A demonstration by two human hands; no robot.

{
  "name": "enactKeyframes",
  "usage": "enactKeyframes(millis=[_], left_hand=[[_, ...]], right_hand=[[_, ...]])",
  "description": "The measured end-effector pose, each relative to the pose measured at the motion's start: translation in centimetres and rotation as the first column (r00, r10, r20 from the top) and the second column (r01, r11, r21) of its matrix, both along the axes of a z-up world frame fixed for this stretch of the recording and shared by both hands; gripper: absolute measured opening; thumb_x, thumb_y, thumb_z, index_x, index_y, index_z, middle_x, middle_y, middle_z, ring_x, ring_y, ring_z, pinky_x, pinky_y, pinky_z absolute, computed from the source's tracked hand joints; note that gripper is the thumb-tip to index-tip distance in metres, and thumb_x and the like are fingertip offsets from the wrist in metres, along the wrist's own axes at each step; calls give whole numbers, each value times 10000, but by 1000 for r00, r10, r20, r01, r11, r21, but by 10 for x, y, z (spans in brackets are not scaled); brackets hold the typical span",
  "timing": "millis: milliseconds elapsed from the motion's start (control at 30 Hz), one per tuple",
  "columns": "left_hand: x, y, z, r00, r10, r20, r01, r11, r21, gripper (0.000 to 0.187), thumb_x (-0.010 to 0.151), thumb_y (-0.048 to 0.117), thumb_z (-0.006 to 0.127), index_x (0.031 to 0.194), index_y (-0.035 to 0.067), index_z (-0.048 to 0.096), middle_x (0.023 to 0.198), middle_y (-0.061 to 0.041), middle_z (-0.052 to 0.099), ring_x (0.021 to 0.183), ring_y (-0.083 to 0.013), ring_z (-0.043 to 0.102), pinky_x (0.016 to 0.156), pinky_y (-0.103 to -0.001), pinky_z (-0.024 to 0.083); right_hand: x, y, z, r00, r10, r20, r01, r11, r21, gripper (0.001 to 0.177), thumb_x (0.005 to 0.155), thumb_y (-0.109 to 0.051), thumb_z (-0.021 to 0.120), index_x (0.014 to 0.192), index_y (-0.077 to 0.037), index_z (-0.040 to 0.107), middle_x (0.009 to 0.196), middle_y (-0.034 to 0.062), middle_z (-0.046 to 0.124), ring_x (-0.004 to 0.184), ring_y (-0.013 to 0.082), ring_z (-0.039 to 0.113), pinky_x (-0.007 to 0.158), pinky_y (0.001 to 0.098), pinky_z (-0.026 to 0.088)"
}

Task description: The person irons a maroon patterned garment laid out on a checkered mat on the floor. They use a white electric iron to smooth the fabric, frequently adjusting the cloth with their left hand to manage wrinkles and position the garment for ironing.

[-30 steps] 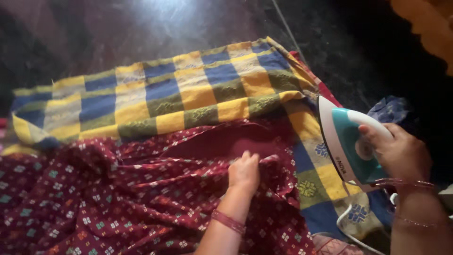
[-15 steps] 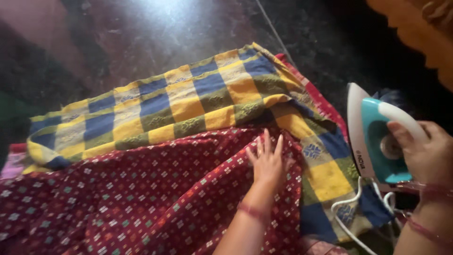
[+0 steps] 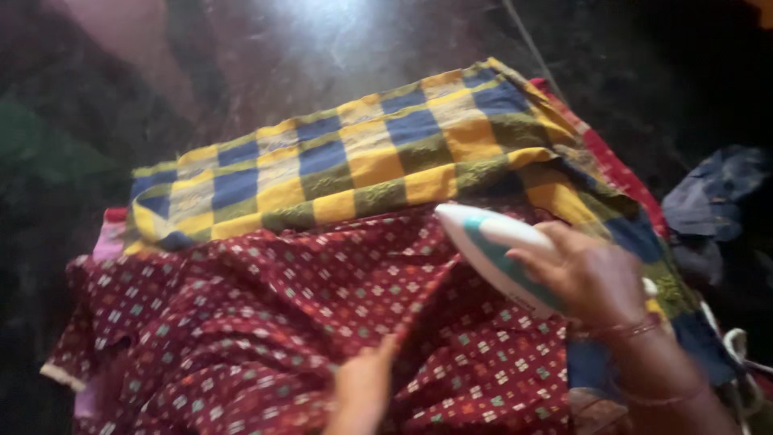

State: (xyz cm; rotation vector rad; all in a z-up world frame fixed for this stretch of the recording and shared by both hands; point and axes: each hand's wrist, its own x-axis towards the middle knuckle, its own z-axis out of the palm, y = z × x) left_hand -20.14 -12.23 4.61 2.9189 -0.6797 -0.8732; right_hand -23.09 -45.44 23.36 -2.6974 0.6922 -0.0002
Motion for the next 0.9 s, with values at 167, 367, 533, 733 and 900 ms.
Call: enactKeyframes(millis=[167, 367, 533, 733, 900], left_hand=[[3, -25, 16, 944, -144, -296, 135, 990, -51, 707, 972, 39, 467, 1595, 338, 317, 1156, -185, 661, 1038, -371, 674, 833, -516, 563], [61, 31, 42, 973, -21, -230, 47, 993, 106, 284, 956, 180, 639, 1202, 105, 759, 1209, -148, 708, 1136, -322, 705, 905, -453, 587], [98, 97, 16, 802, 571, 173, -511, 807, -296, 563, 779, 298, 757, 1327, 201, 674, 1189, -153, 591, 1097, -361, 601, 852, -493, 542], [118, 105, -47, 747, 586, 314, -468, 799, -379, 194, 988, 130, 571, 1009, 64, 753, 1103, -137, 699, 1049, -347, 690, 904, -470, 575], [114, 103, -51, 675, 734, 68, -701, 668, -248, 278, 1001, 179, 542, 957, 45, 781, 1060, -164, 735, 1006, -361, 726, 859, -469, 602]], right_hand=[[25, 73, -28, 952, 291, 91, -289, 957, -40, 456, 817, -500, 720, 1184, -231, 729, 902, 82, 791, 716, 265, 762, 660, 407, 602], [95, 156, -101, 768, 627, 128, -609, 778, -155, 346, 884, -477, 676, 988, -147, 670, 832, 87, 745, 732, 304, 745, 594, 423, 578], [165, 202, -128, 885, 464, 33, -449, 870, -205, 437, 976, -591, 595, 930, -161, 655, 770, 100, 723, 680, 309, 737, 577, 437, 579], [183, 208, -129, 743, 664, 88, -624, 734, -268, 436, 908, -610, 584, 948, -185, 668, 704, 110, 729, 649, 324, 737, 559, 467, 577], [184, 225, -132, 791, 612, 19, -576, 754, -315, 468, 902, -657, 570, 945, -202, 675, 792, 105, 743, 705, 339, 739, 593, 470, 577]])
